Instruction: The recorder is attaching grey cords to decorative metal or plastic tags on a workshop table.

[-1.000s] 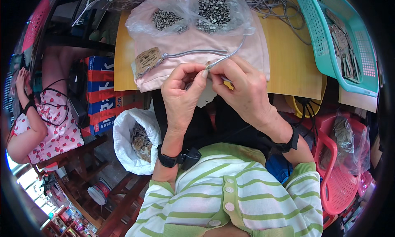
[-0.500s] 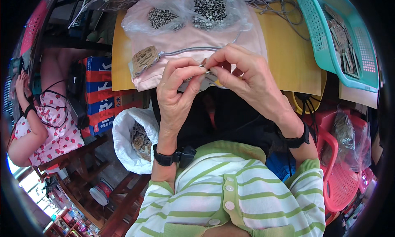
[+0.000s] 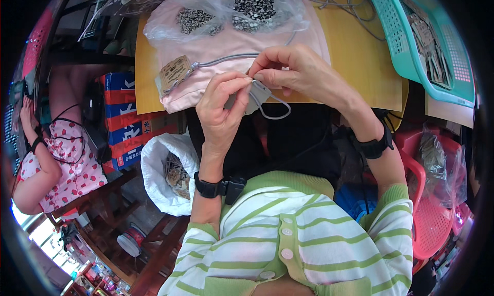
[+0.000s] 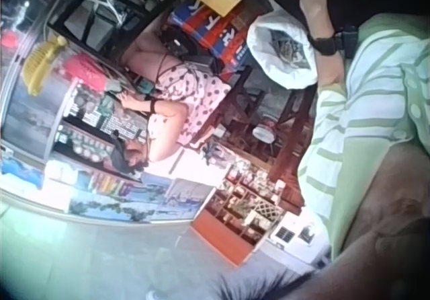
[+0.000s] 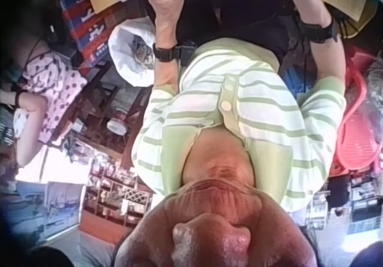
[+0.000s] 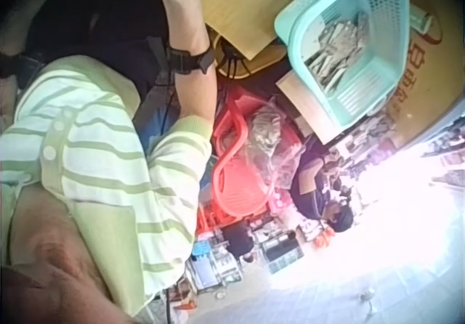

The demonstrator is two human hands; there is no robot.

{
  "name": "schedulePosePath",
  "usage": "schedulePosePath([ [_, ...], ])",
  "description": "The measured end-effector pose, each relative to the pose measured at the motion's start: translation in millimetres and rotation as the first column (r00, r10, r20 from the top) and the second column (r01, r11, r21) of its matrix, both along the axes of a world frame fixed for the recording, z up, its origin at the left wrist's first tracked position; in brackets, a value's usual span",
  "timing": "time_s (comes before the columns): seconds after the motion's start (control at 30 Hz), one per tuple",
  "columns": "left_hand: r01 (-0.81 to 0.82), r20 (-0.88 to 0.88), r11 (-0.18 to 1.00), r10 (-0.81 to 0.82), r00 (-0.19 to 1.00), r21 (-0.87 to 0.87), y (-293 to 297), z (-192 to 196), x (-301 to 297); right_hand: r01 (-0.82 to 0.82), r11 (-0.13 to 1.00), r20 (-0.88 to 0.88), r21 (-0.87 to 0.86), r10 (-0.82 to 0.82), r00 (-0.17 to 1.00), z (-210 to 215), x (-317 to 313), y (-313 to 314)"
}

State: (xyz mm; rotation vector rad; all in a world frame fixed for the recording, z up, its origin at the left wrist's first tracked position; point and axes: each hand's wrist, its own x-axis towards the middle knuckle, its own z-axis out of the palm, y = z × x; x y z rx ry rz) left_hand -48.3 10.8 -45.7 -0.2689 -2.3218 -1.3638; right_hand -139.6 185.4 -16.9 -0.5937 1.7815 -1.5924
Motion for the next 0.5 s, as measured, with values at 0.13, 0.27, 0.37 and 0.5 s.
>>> schedulePosePath([
  [0.13,-0.032,0.1,0.994,0.022,0.995,0.102,0.2,-6.7,-1.2,-0.062,0.997,-0.028,0.036,0.063,0.998,-4.8,-7.2,0.4],
  [0.27,-0.049,0.197,0.963,-0.005,0.98,0.265,-0.3,-7.9,-0.1,-0.14,0.988,0.035,0.059,0.138,0.99,-3.0,-9.8,4.3],
  [0.37,0.015,0.161,0.989,-0.039,0.986,0.144,-2.4,-8.1,-3.2,-0.12,0.989,0.073,0.091,0.113,0.991,-1.1,-8.7,4.9],
  [0.5,-0.079,0.227,0.956,0.013,0.974,0.283,4.0,-8.7,-8.2,0.032,0.997,0.077,-0.073,-0.026,0.997,-13.6,2.0,9.3],
])
